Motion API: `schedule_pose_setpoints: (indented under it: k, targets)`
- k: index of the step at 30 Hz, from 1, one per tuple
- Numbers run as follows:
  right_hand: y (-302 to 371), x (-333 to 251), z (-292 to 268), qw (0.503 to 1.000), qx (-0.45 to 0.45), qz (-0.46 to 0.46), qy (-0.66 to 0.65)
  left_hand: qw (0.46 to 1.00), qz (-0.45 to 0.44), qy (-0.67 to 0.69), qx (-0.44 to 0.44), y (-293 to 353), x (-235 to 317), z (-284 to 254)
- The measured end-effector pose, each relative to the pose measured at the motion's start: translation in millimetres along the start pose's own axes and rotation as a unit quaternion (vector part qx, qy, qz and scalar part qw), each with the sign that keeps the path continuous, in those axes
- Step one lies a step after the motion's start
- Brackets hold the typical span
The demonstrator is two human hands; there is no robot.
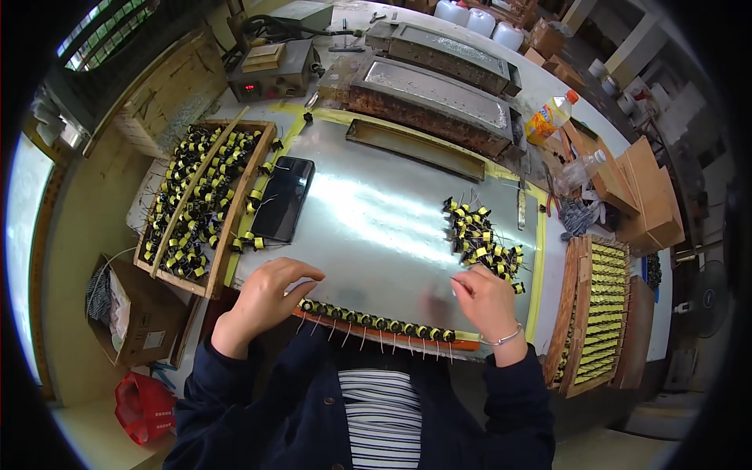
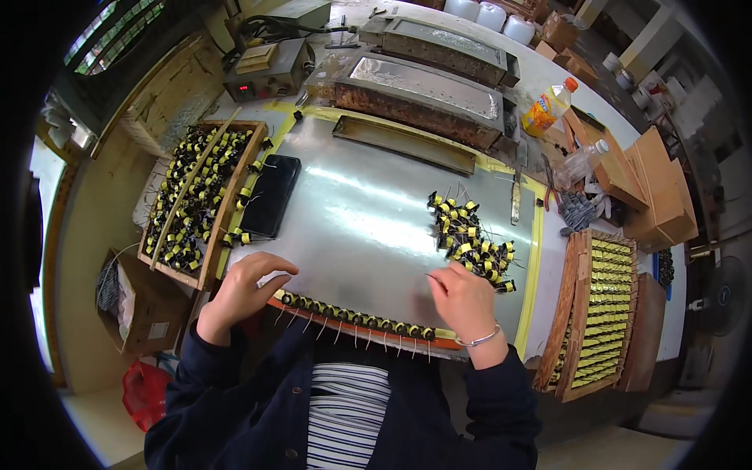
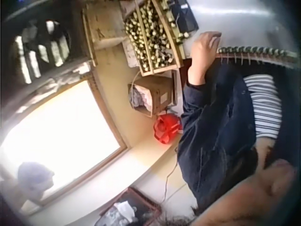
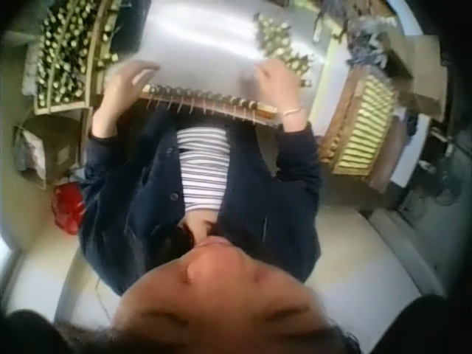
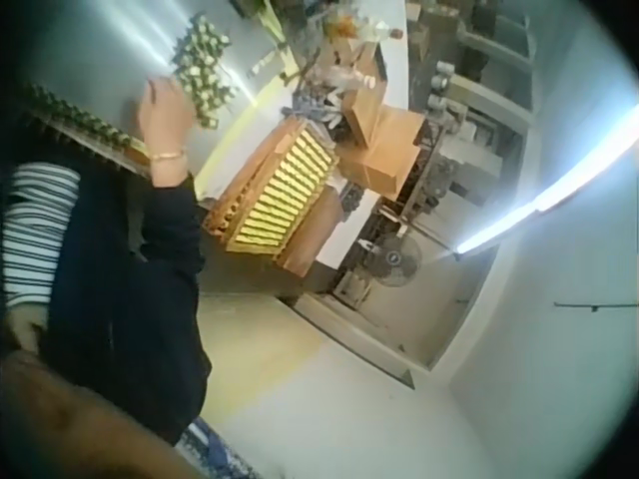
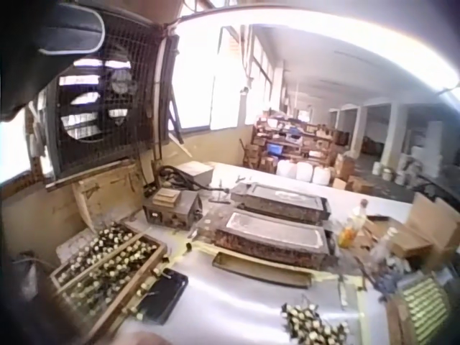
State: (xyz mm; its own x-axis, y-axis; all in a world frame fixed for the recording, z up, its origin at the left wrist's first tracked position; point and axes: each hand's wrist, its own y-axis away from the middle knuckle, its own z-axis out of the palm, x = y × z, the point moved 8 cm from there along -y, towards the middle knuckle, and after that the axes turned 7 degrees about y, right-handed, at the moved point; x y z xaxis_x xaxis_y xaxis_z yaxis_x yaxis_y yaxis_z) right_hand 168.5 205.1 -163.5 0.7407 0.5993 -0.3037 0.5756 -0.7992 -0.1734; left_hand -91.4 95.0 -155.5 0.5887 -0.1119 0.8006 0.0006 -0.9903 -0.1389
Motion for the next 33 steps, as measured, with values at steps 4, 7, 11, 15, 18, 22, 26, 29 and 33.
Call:
schedule_pose_setpoints:
  k: [4, 7, 11, 15, 18, 22, 26, 29, 33]
  targets:
    - [-26, -59, -16, 0.986, -0.01, -0.062, -0.152, 0.999, 0.021, 0.029, 0.035, -5, 16, -5]
    - [-35, -108, -12, 0.923, -0.097, -0.129, -0.35, 0.993, 0.048, 0.11, -0.019, -4, 34, 0]
    - [-40, -147, -14, 0.892, -0.108, -0.162, -0.407, 0.944, -0.034, 0.29, -0.154, 11, 39, 10]
    - [-38, -162, -17, 0.922, -0.053, -0.179, -0.34, 0.968, 0.012, 0.235, -0.092, 12, 29, -3]
    - [-36, -170, -23, 0.937, -0.003, -0.192, -0.291, 0.98, 0.018, 0.196, -0.033, 11, 28, -12]
    - [-36, -173, -28, 0.939, -0.037, -0.2, -0.278, 0.975, 0.007, 0.218, -0.029, 10, 27, -18]
    - [-44, -157, -41, 0.919, 0.01, -0.18, -0.351, 0.969, -0.051, 0.241, -0.004, 11, 18, -26]
    - [-49, -145, -47, 0.94, 0.061, -0.121, -0.312, 0.957, -0.099, 0.272, 0.035, 11, 10, -30]
    - [-41, -166, -26, 0.948, -0.03, -0.135, -0.286, 0.962, -0.073, 0.261, 0.031, 9, 17, -25]
